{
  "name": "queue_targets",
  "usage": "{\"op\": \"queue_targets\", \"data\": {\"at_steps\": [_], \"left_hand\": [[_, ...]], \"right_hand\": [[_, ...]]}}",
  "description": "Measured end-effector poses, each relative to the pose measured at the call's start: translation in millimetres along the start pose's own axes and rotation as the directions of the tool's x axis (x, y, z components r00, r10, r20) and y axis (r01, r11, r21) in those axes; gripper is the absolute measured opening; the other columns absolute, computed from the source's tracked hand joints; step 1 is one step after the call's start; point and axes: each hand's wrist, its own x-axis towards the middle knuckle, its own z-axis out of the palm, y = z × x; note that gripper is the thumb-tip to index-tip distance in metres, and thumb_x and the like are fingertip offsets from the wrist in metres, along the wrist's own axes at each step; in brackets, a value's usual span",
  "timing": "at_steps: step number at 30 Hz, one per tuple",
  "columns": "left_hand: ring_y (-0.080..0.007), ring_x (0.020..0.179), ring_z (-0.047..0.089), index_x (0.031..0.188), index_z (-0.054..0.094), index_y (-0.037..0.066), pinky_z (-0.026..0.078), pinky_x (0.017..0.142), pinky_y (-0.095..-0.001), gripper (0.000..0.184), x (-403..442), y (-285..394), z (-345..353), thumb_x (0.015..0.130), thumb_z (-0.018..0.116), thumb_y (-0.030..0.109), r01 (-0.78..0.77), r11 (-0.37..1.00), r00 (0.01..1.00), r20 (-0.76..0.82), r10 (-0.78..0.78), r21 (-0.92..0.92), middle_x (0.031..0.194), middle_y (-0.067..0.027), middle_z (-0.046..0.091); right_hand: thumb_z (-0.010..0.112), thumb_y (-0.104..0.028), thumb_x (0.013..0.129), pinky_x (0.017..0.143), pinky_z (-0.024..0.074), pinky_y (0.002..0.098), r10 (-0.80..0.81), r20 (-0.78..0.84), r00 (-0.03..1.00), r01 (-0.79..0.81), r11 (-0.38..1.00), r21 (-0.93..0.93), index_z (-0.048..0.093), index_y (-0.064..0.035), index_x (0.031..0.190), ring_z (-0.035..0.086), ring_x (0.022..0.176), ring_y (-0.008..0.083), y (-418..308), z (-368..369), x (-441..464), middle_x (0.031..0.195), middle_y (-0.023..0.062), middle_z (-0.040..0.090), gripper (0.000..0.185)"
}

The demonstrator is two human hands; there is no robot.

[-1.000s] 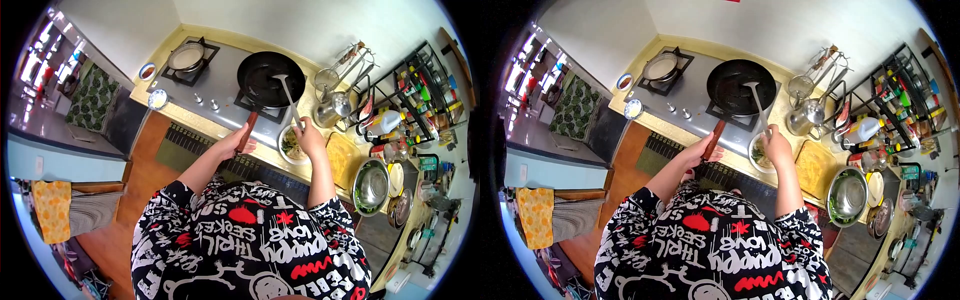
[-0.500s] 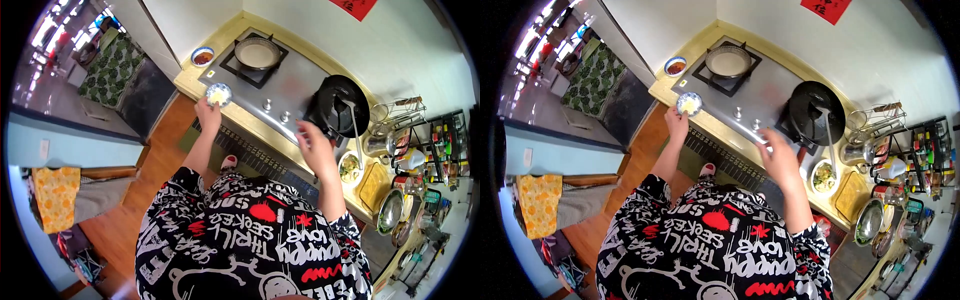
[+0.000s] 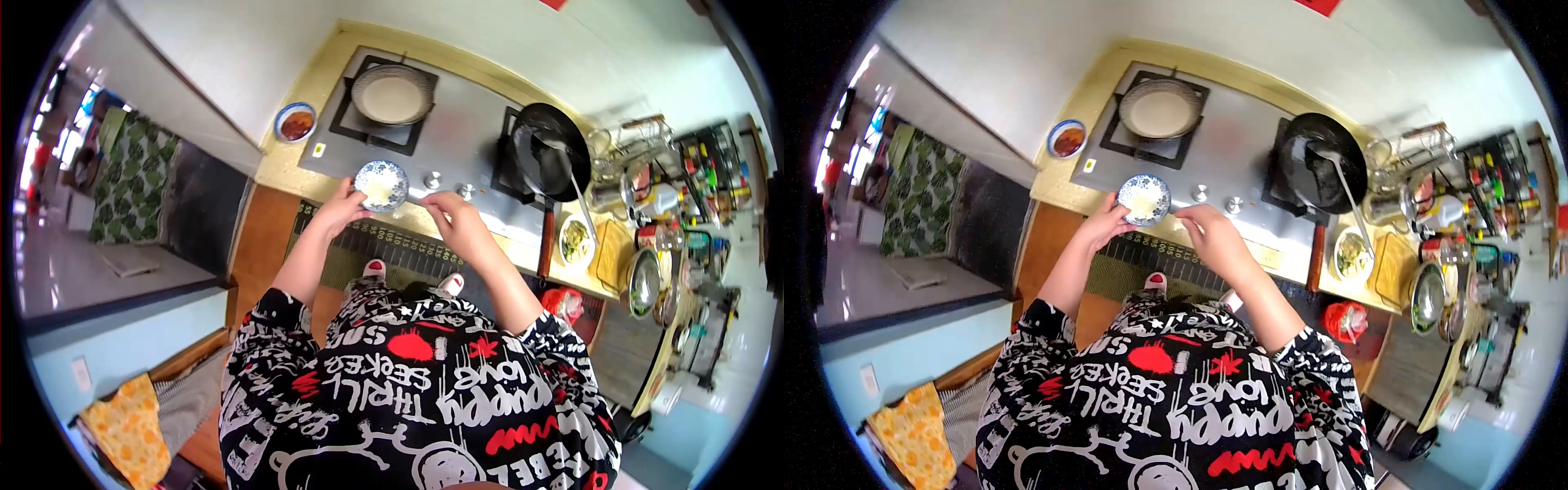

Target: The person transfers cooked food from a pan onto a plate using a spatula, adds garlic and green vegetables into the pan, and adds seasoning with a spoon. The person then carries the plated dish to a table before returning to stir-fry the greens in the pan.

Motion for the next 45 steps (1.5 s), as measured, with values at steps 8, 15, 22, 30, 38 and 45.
{"op": "queue_targets", "data": {"at_steps": [8, 15, 22, 30, 38, 45], "left_hand": [[-0.0227, 0.125, 0.050, 0.157, 0.013, 0.023, 0.054, 0.094, -0.0377, 0.091, -9, 53, 156, 0.086, 0.063, -0.004, -0.218, 0.976, 0.873, 0.441, 0.207, -0.026, 0.147, -0.0083, 0.038], [-0.0218, 0.115, 0.056, 0.152, 0.026, 0.025, 0.055, 0.087, -0.0409, 0.072, 31, 79, 273, 0.088, 0.047, 0.000, -0.175, 0.984, 0.847, 0.505, 0.168, -0.033, 0.140, -0.0080, 0.045], [-0.0347, 0.123, 0.051, 0.141, 0.045, 0.022, 0.045, 0.102, -0.0380, 0.062, 113, 106, 367, 0.085, 0.046, -0.005, -0.899, 0.283, 0.434, 0.596, 0.676, 0.334, 0.138, -0.0155, 0.046], [-0.0414, 0.127, 0.048, 0.129, 0.057, 0.019, 0.044, 0.103, -0.0428, 0.058, 126, 117, 407, 0.083, 0.045, -0.014, -0.760, -0.265, 0.363, 0.727, 0.583, 0.593, 0.140, -0.0205, 0.042], [-0.0376, 0.124, 0.048, 0.134, 0.045, 0.007, 0.039, 0.107, -0.0399, 0.062, 113, 131, 405, 0.077, 0.041, -0.016, -0.852, 0.096, 0.352, 0.427, 0.833, 0.515, 0.139, -0.0212, 0.039], [-0.0400, 0.127, 0.050, 0.152, 0.008, 0.010, 0.052, 0.101, -0.0526, 0.076, 75, 130, 380, 0.085, 0.036, -0.013, -0.333, 0.943, 0.855, 0.422, 0.303, -0.001, 0.147, -0.0240, 0.030]], "right_hand": [[0.060, -0.005, 0.086, 0.091, 0.0482, 0.0444, -0.105, -0.256, 0.961, 0.036, 0.965, -0.261, 0.057, 0.0021, 0.115, 0.057, 0.107, 0.0415, 27, -53, 9, 0.116, 0.0219, 0.058, 0.029], [0.061, -0.009, 0.084, 0.089, 0.0456, 0.0455, -0.318, -0.288, 0.903, 0.218, 0.919, -0.329, 0.058, 0.0003, 0.102, 0.056, 0.102, 0.0397, 89, -137, 12, 0.103, 0.0204, 0.059, 0.021], [0.060, -0.012, 0.085, 0.090, 0.0463, 0.0465, -0.347, -0.213, 0.913, 0.246, 0.888, -0.389, 0.065, -0.0022, 0.099, 0.058, 0.102, 0.0391, 162, -237, 35, 0.104, 0.0185, 0.065, 0.018], [0.057, -0.024, 0.094, 0.094, 0.0483, 0.0415, 0.128, 0.092, 0.987, -0.078, 0.904, -0.421, 0.069, -0.0098, 0.110, 0.062, 0.108, 0.0321, 205, -267, 39, 0.115, 0.0149, 0.066, 0.024], [0.053, -0.012, 0.098, 0.098, 0.0475, 0.0374, 0.034, -0.170, 0.985, -0.082, 0.955, -0.285, 0.063, -0.0041, 0.125, 0.061, 0.113, 0.0341, 157, -328, -21, 0.122, 0.0168, 0.065, 0.030], [0.053, -0.010, 0.099, 0.092, 0.0493, 0.0312, 0.066, -0.465, 0.883, -0.004, 0.991, 0.133, 0.066, -0.0015, 0.117, 0.066, 0.101, 0.0201, 91, -302, -54, 0.105, 0.0111, 0.071, 0.023]]}}
